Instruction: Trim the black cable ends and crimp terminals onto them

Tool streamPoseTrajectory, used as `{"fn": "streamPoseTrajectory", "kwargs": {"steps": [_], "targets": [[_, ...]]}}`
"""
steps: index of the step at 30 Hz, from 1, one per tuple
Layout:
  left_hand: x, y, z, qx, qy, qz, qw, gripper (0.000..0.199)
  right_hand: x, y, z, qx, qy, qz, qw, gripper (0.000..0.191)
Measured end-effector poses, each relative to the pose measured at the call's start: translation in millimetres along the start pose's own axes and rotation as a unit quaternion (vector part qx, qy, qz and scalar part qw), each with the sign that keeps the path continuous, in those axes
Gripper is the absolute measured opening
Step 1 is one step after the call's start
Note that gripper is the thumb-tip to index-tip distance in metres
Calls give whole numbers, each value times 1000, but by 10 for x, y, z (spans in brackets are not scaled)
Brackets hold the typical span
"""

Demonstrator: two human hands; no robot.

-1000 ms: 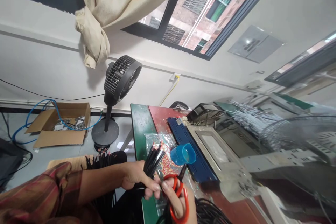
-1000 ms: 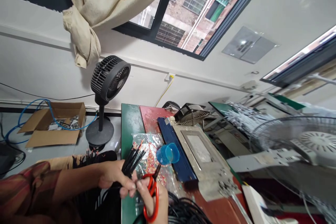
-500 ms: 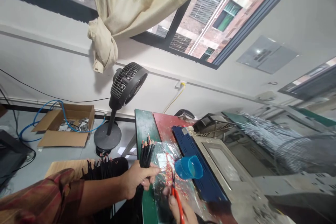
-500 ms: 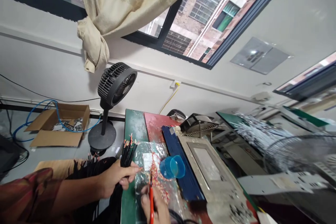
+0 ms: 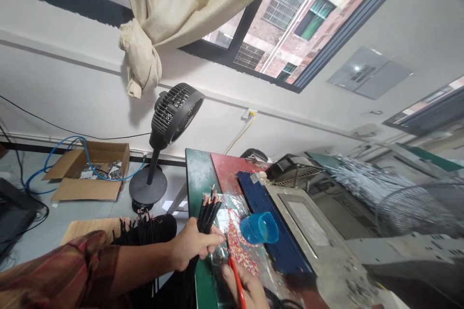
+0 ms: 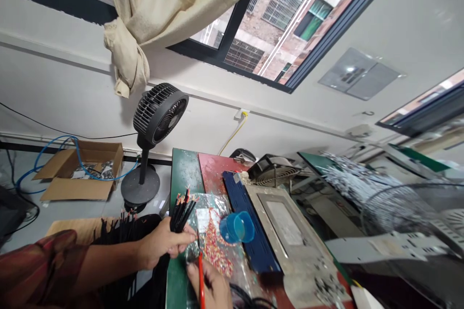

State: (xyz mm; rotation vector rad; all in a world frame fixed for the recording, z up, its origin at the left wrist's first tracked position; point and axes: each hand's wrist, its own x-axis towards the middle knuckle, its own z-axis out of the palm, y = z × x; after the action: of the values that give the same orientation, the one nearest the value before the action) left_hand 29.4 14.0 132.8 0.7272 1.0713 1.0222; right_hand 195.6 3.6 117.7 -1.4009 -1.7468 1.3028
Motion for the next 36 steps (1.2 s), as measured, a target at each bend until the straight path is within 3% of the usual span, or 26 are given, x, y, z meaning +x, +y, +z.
{"fn": "streamPoseTrajectory", "kwargs": {"steps": [8, 13, 16, 19, 23, 29, 36], "targets": [[27, 7, 18, 17, 8, -5, 1000, 23, 26, 90, -6, -49, -10, 42, 998, 51], [59, -18, 2, 8, -4, -11, 1000, 30, 40, 79, -42, -66, 23, 56, 996, 49], [54, -9, -14, -27, -41, -27, 998, 38, 40, 38, -40, 10, 65, 95, 993, 50], [19, 7, -20, -79, -84, -55, 992, 45, 29, -70, -14, 147, 116, 136, 973, 50], [-44, 16, -2, -67, -100, -54, 991, 43, 9, -245, 33, 280, 141, 95, 945, 40], [-68, -11, 8, -41, -102, -34, 993, 39, -17, -334, 64, 321, 112, 72, 938, 34], [-66, -36, 5, -37, -99, -19, 994, 38, -51, -365, 95, 360, 87, 127, 920, 37]]}}
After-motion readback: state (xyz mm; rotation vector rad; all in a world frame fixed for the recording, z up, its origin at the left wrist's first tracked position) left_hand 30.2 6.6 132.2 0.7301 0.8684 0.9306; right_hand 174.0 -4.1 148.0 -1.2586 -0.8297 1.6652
